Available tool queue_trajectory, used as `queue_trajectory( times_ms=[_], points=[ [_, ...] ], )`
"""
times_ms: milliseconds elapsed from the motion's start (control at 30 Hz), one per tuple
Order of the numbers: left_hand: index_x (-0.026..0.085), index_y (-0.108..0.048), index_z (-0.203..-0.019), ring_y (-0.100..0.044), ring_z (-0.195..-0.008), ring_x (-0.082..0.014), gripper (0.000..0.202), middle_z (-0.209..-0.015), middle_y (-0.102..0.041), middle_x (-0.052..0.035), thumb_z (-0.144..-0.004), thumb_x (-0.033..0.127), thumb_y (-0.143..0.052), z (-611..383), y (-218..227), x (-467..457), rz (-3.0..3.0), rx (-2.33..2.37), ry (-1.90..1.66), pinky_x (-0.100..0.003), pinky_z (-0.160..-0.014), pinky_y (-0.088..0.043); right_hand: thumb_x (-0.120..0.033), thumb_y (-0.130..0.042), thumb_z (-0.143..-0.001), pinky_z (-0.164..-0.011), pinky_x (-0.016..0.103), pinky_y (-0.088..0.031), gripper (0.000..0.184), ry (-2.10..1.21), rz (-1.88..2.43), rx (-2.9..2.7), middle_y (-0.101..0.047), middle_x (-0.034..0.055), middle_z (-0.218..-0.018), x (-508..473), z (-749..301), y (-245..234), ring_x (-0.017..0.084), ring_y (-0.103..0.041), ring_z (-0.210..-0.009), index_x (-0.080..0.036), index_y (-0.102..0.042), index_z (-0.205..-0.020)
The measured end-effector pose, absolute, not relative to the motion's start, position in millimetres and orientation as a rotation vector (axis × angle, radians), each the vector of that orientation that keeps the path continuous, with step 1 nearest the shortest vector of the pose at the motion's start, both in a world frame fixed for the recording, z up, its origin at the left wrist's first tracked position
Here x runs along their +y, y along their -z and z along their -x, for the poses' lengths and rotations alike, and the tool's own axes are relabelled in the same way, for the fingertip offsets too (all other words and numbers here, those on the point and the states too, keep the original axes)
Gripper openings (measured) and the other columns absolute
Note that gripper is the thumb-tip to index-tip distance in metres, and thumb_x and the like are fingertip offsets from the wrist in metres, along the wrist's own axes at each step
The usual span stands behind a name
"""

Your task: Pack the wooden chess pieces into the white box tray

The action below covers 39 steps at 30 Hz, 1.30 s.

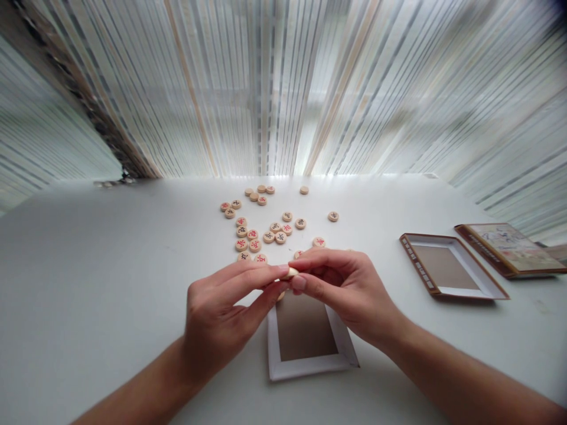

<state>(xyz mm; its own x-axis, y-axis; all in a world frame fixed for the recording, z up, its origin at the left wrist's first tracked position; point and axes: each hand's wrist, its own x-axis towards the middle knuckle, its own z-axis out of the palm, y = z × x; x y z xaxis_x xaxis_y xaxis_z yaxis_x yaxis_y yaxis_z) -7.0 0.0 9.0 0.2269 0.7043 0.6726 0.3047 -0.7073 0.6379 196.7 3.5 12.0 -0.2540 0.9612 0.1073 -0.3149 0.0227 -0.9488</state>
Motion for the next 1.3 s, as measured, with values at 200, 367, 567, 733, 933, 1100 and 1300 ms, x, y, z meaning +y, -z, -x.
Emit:
queue_trajectory(
  times_ms=[200, 367, 567, 733, 933, 1100, 1300],
  points=[
    [0.031, -0.083, -0.113, -0.083, -0.084, -0.0136, 0.042, -0.100, -0.088, 0.0042, -0.083, 0.002, -0.087, 10.0, -9.6, -3.7, -2.182, 0.944, -1.502, -0.021, -0.083, -0.066, -0.016, -0.095, -0.079, -0.075, 0.020, -0.066, 0.020, -1.451, 0.725, -1.222, -0.084, 0.0042, -0.087, 4.0, -197.4, -13.8, 0.014, -0.079, -0.078, -0.024, -0.090, -0.097],
    [0.027, -0.084, -0.105, -0.083, -0.076, -0.0120, 0.031, -0.094, -0.087, 0.0044, -0.083, 0.006, -0.089, 5.0, -6.5, -3.7, -1.859, 0.943, -1.437, -0.017, -0.076, -0.069, -0.020, -0.096, -0.080, -0.068, 0.017, -0.067, 0.016, -1.579, 0.746, -1.126, -0.085, 0.0025, -0.080, 7.7, -197.6, -11.2, 0.012, -0.080, -0.067, -0.023, -0.090, -0.095],
    [0.024, -0.086, -0.106, -0.082, -0.080, -0.0111, 0.033, -0.096, -0.086, 0.0022, -0.082, 0.002, -0.087, 2.3, -3.0, -1.6, -1.772, 0.944, -1.466, -0.015, -0.080, -0.068, -0.027, -0.094, -0.084, -0.082, 0.020, -0.068, 0.019, -1.621, 0.804, -1.116, -0.087, 0.0063, -0.092, 11.8, -199.5, -3.7, 0.015, -0.084, -0.085, -0.023, -0.089, -0.102],
    [0.025, -0.088, -0.104, -0.083, -0.083, -0.0117, 0.028, -0.096, -0.087, 0.0016, -0.084, 0.006, -0.087, 1.7, -4.3, -0.1, -1.671, 0.987, -1.453, -0.014, -0.080, -0.068, -0.024, -0.097, -0.080, -0.083, 0.022, -0.069, 0.023, -1.586, 0.795, -1.122, -0.087, 0.0047, -0.092, 9.6, -199.6, -5.2, 0.016, -0.084, -0.086, -0.024, -0.089, -0.101],
    [0.023, -0.088, -0.108, -0.084, -0.073, -0.0143, 0.026, -0.092, -0.088, -0.0010, -0.085, 0.011, -0.088, -2.6, -7.4, 1.8, -1.424, 0.941, -1.352, -0.016, -0.069, -0.069, -0.024, -0.096, -0.081, -0.071, 0.019, -0.067, 0.026, -1.613, 0.781, -1.095, -0.085, 0.0038, -0.086, 11.2, -198.8, -4.6, 0.012, -0.080, -0.072, -0.024, -0.088, -0.106],
    [0.026, -0.088, -0.106, -0.082, -0.079, -0.0114, 0.024, -0.095, -0.086, 0.0010, -0.086, 0.012, -0.087, -1.4, -5.6, 2.7, -1.455, 0.941, -1.340, -0.014, -0.075, -0.068, -0.029, -0.090, -0.090, -0.073, 0.018, -0.066, 0.027, -1.681, 0.777, -1.112, -0.084, 0.0044, -0.086, 11.3, -199.6, -4.1, 0.011, -0.079, -0.077, -0.023, -0.087, -0.115],
    [0.026, -0.087, -0.100, -0.077, -0.086, -0.0131, 0.017, -0.095, -0.080, -0.0011, -0.086, 0.016, -0.089, 1.6, 0.1, 5.0, -1.562, 0.938, -1.377, -0.019, -0.076, -0.067, -0.032, -0.086, -0.094, -0.075, 0.017, -0.064, 0.021, -1.764, 0.750, -1.225, -0.083, 0.0052, -0.084, 7.0, -199.2, -7.2, 0.009, -0.077, -0.074, -0.020, -0.088, -0.111]
  ],
)
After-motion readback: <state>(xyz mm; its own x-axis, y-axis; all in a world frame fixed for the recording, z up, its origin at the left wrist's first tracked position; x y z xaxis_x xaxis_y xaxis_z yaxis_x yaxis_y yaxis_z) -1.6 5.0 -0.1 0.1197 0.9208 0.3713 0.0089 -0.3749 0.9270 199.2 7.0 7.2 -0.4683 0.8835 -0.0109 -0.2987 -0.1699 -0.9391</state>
